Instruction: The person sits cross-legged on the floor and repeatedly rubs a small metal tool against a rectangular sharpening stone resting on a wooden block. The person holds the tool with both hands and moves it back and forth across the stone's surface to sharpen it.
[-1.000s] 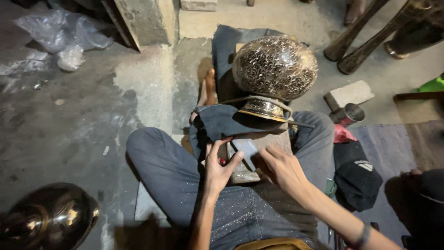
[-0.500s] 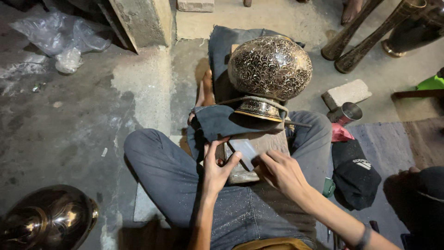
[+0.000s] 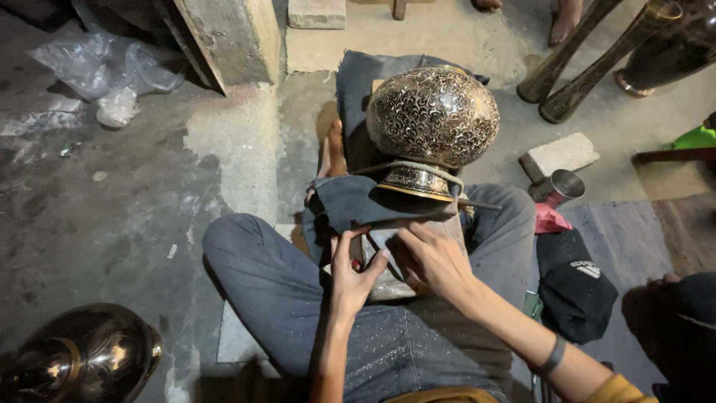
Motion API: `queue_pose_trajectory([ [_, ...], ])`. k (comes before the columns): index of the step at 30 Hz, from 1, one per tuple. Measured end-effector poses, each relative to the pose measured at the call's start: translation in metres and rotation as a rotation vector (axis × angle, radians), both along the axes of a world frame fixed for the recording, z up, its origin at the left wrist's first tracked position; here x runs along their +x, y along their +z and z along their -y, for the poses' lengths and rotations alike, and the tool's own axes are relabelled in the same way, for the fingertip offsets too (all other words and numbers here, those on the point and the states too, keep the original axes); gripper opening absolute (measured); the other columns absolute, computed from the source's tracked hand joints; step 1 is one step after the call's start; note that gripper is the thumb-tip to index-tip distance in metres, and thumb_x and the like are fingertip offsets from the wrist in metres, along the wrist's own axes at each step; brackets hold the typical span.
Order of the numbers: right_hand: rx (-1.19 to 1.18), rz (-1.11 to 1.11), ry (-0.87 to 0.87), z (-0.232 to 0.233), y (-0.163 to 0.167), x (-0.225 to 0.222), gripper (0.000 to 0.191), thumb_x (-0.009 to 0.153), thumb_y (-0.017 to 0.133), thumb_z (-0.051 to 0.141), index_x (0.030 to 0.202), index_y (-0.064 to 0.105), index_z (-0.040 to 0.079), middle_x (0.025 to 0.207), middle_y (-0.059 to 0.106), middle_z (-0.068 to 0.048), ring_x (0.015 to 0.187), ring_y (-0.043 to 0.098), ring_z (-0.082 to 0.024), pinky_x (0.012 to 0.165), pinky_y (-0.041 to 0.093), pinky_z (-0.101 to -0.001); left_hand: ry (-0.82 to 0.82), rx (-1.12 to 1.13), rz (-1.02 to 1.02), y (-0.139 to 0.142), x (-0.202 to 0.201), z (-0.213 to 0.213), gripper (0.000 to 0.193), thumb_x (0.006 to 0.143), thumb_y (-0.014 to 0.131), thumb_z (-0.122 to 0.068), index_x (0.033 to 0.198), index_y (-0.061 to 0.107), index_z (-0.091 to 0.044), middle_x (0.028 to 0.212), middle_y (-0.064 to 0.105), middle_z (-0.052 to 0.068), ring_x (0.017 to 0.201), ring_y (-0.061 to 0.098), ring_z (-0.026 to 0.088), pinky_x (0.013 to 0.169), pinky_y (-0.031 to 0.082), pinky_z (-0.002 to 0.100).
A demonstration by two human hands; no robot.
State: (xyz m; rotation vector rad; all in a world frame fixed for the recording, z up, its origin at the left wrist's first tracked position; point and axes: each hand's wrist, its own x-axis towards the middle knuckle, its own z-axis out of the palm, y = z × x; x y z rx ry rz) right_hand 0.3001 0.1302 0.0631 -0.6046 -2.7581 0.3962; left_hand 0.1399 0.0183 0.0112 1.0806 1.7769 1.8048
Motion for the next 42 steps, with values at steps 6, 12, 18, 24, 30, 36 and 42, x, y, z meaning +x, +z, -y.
queue_pose_trajectory([
  [6, -0.030, -0.008, -0.017, 0.004, -0.002, 0.012, 0.037, 0.077, 0.081, 0.018, 0.104, 0.057, 0.008, 0.090, 0.060, -0.014, 0.083, 0.066, -0.038, 0.069, 0.053, -0.0460, 0.000, -0.078, 0.072, -0.001, 0.001, 0.000, 0.054, 0.080, 0.084, -0.027, 0.125, 0.063, -0.007, 0.116, 0.057, 0.014, 0.109, 0.062, 0.027, 0.090, 0.053, 0.038],
  [12, 0.010, -0.068, 0.040, -0.004, -0.005, -0.001, 0.045, 0.069, 0.078, 0.013, 0.108, 0.058, 0.001, 0.092, 0.060, -0.016, 0.081, 0.064, -0.041, 0.066, 0.052, -0.0476, 0.016, -0.081, 0.051, 0.002, 0.001, 0.000, 0.051, 0.081, 0.082, -0.028, 0.124, 0.064, -0.008, 0.115, 0.060, 0.013, 0.110, 0.063, 0.027, 0.090, 0.052, 0.038],
  [18, -0.034, -0.019, -0.025, 0.004, 0.002, 0.011, 0.031, 0.077, 0.079, 0.016, 0.097, 0.058, 0.006, 0.086, 0.059, -0.013, 0.077, 0.064, -0.038, 0.066, 0.053, -0.0459, 0.023, -0.007, 0.026, 0.001, 0.003, 0.000, 0.051, 0.082, 0.083, -0.027, 0.125, 0.064, -0.008, 0.116, 0.058, 0.013, 0.112, 0.062, 0.028, 0.093, 0.052, 0.038],
  [24, -0.006, -0.120, 0.051, -0.002, 0.002, -0.003, 0.043, 0.069, 0.075, 0.010, 0.106, 0.058, 0.000, 0.091, 0.060, -0.017, 0.079, 0.064, -0.041, 0.064, 0.052, -0.0467, -0.006, -0.042, 0.055, 0.003, 0.001, 0.001, 0.051, 0.083, 0.082, -0.029, 0.124, 0.063, -0.007, 0.117, 0.058, 0.014, 0.113, 0.062, 0.028, 0.095, 0.051, 0.039],
  [30, -0.040, -0.038, -0.011, 0.003, 0.004, 0.008, 0.030, 0.081, 0.079, 0.018, 0.099, 0.058, 0.006, 0.086, 0.060, -0.014, 0.078, 0.065, -0.038, 0.066, 0.054, -0.0457, 0.005, -0.042, 0.041, 0.004, 0.001, 0.001, 0.051, 0.082, 0.081, -0.030, 0.124, 0.063, -0.007, 0.117, 0.058, 0.014, 0.113, 0.062, 0.027, 0.092, 0.052, 0.039],
  [36, 0.027, -0.105, 0.035, -0.007, -0.007, -0.006, 0.048, 0.068, 0.075, 0.011, 0.111, 0.060, -0.003, 0.094, 0.063, -0.020, 0.077, 0.065, -0.041, 0.062, 0.054, -0.0463, -0.008, -0.071, 0.051, 0.002, 0.001, 0.002, 0.051, 0.082, 0.080, -0.029, 0.124, 0.062, -0.007, 0.115, 0.058, 0.014, 0.110, 0.062, 0.027, 0.090, 0.051, 0.038],
  [42, -0.015, -0.012, -0.010, 0.000, -0.003, 0.013, 0.029, 0.081, 0.079, 0.018, 0.098, 0.059, 0.005, 0.086, 0.061, -0.012, 0.073, 0.066, -0.035, 0.065, 0.055, -0.0441, 0.021, 0.043, -0.051, 0.005, 0.001, 0.001, 0.048, 0.085, 0.082, -0.026, 0.124, 0.063, -0.005, 0.116, 0.058, 0.016, 0.110, 0.060, 0.029, 0.094, 0.049, 0.039],
])
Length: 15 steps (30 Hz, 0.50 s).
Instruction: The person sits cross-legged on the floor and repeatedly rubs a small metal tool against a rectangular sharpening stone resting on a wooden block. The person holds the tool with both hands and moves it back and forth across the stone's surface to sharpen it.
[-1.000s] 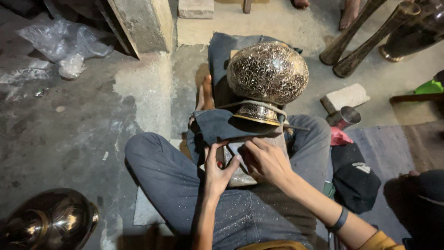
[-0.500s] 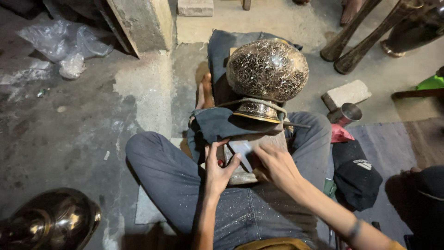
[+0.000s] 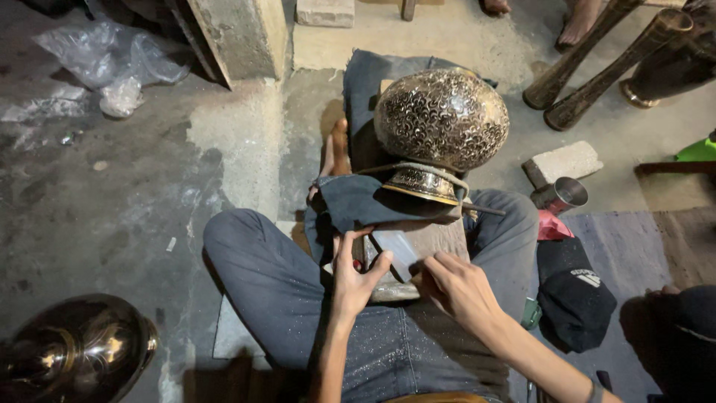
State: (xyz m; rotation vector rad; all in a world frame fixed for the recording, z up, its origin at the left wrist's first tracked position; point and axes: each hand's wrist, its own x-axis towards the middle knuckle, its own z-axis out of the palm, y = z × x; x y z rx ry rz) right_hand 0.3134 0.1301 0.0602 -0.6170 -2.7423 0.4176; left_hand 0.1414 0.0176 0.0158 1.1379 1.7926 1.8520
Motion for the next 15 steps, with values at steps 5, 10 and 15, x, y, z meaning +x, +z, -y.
queue_pose_trajectory([
  [5, 0.082, -0.159, 0.075, -0.012, 0.010, -0.032, 0.044, 0.065, 0.075, 0.014, 0.104, 0.061, 0.000, 0.085, 0.060, -0.016, 0.074, 0.064, -0.039, 0.062, 0.052, -0.0448, -0.006, -0.188, 0.103, 0.009, -0.001, 0.004, 0.049, 0.081, 0.081, -0.028, 0.121, 0.064, -0.007, 0.112, 0.059, 0.012, 0.103, 0.063, 0.027, 0.082, 0.052, 0.037],
  [10, -0.073, -0.354, -0.071, 0.017, 0.019, -0.034, 0.026, 0.088, 0.074, 0.009, 0.114, 0.069, 0.009, 0.095, 0.068, -0.008, 0.078, 0.069, -0.023, 0.068, 0.054, -0.0312, 0.063, -0.131, 0.064, 0.017, 0.004, 0.022, 0.044, 0.088, 0.078, -0.025, 0.127, 0.067, -0.006, 0.121, 0.063, 0.012, 0.113, 0.066, 0.024, 0.093, 0.053, 0.034],
  [15, -0.836, -0.690, -0.252, 0.063, 0.033, -0.017, 0.034, 0.096, 0.072, 0.009, 0.130, 0.068, 0.005, 0.095, 0.067, -0.003, 0.084, 0.062, -0.009, 0.074, 0.051, -0.0230, 0.162, 0.016, 0.138, 0.033, 0.021, 0.039, 0.041, 0.099, 0.069, -0.024, 0.132, 0.064, 0.000, 0.137, 0.060, 0.014, 0.126, 0.062, 0.025, 0.102, 0.053, 0.033],
])
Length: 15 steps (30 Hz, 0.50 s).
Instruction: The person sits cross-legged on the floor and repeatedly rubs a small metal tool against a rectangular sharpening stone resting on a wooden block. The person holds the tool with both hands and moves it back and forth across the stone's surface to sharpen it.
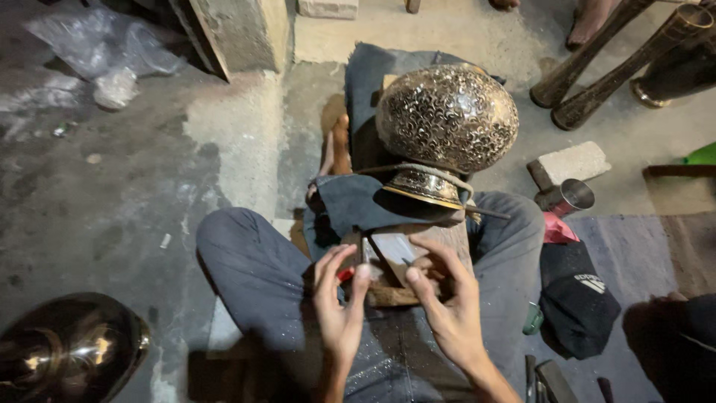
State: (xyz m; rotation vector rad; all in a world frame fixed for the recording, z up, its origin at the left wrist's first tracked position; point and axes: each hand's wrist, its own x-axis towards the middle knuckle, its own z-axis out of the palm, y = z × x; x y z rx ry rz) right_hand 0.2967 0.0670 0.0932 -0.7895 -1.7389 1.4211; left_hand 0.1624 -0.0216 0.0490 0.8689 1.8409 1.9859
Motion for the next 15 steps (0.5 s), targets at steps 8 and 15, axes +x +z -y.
queue_pose_trajectory([
  [8, -0.223, -0.268, 0.160, 0.023, 0.028, 0.000, 0.023, 0.099, 0.071, 0.013, 0.112, 0.074, -0.006, 0.098, 0.066, -0.009, 0.088, 0.064, -0.013, 0.079, 0.053, -0.0258, -0.451, 0.225, 0.430, 0.057, 0.008, 0.018, 0.047, 0.102, 0.062, -0.026, 0.138, 0.060, 0.004, 0.126, 0.071, 0.014, 0.109, 0.067, 0.016, 0.084, 0.057, 0.029],
  [15, -0.100, -0.269, 0.078, 0.037, 0.028, 0.021, 0.028, 0.098, 0.074, 0.016, 0.112, 0.074, -0.008, 0.105, 0.075, -0.014, 0.087, 0.066, -0.016, 0.078, 0.052, -0.0276, -0.571, 0.266, 0.368, 0.088, 0.013, 0.027, 0.044, 0.102, 0.064, -0.025, 0.134, 0.060, 0.006, 0.114, 0.078, 0.014, 0.065, 0.066, 0.008, 0.061, 0.059, 0.026],
])
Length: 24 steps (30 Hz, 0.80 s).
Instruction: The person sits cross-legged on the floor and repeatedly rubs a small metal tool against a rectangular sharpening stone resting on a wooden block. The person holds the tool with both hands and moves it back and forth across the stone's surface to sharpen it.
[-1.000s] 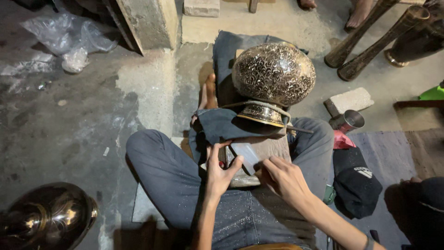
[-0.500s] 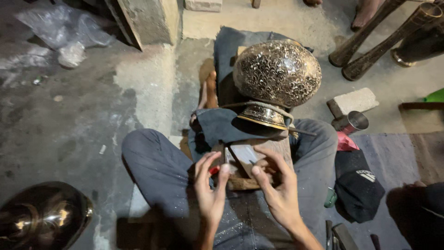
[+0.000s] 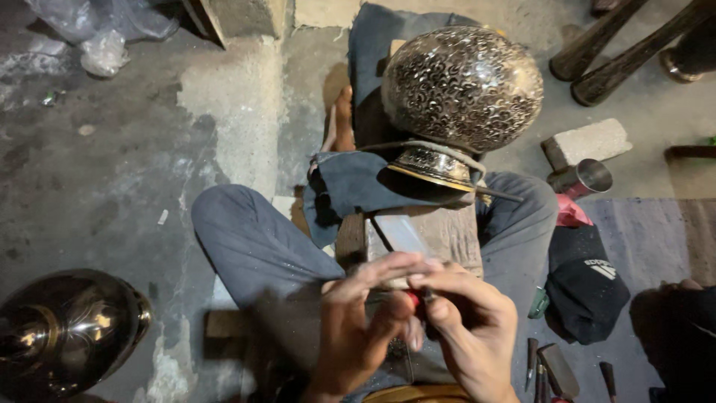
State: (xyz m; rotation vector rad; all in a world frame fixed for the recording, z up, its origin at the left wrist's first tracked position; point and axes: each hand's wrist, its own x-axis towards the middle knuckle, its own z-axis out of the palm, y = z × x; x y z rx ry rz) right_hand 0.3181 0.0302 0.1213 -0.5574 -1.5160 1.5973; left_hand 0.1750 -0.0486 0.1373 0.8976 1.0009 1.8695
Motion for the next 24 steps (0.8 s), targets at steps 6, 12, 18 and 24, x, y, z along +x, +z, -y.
queue_pose_trajectory([
  [6, 0.056, 0.047, -0.132, 0.010, 0.001, 0.006, 0.027, 0.100, 0.074, 0.014, 0.115, 0.072, -0.009, 0.107, 0.076, -0.015, 0.090, 0.067, -0.016, 0.082, 0.053, -0.0266, 0.014, -0.036, -0.058, 0.020, -0.002, 0.004, 0.033, 0.102, 0.068, -0.018, 0.126, 0.068, 0.004, 0.115, 0.078, 0.015, 0.063, 0.061, 0.007, 0.057, 0.052, 0.024],
  [12, 0.066, 0.154, -0.271, 0.019, 0.013, 0.003, 0.025, 0.096, 0.072, 0.011, 0.110, 0.073, -0.009, 0.089, 0.071, -0.010, 0.065, 0.057, -0.008, 0.060, 0.043, -0.0196, 0.068, 0.065, -0.156, 0.028, -0.004, -0.001, 0.023, 0.108, 0.067, -0.016, 0.125, 0.068, 0.000, 0.120, 0.077, 0.015, 0.098, 0.075, 0.016, 0.086, 0.063, 0.030],
  [18, 0.235, 0.204, -0.349, 0.026, 0.030, 0.001, 0.024, 0.099, 0.071, 0.012, 0.108, 0.072, -0.010, 0.079, 0.068, -0.009, 0.068, 0.059, -0.009, 0.064, 0.044, -0.0205, 0.046, -0.078, -0.170, 0.039, -0.004, -0.001, 0.022, 0.097, 0.071, -0.013, 0.115, 0.073, 0.000, 0.107, 0.082, 0.013, 0.083, 0.079, 0.018, 0.073, 0.065, 0.030],
  [24, 0.287, 0.070, -0.417, 0.029, 0.028, 0.002, 0.028, 0.100, 0.075, 0.018, 0.109, 0.069, -0.007, 0.090, 0.072, -0.015, 0.067, 0.063, -0.008, 0.063, 0.048, -0.0175, 0.067, 0.161, -0.357, 0.043, -0.007, -0.002, 0.018, 0.107, 0.070, -0.010, 0.124, 0.068, -0.004, 0.115, 0.077, 0.011, 0.106, 0.080, 0.020, 0.095, 0.066, 0.030],
])
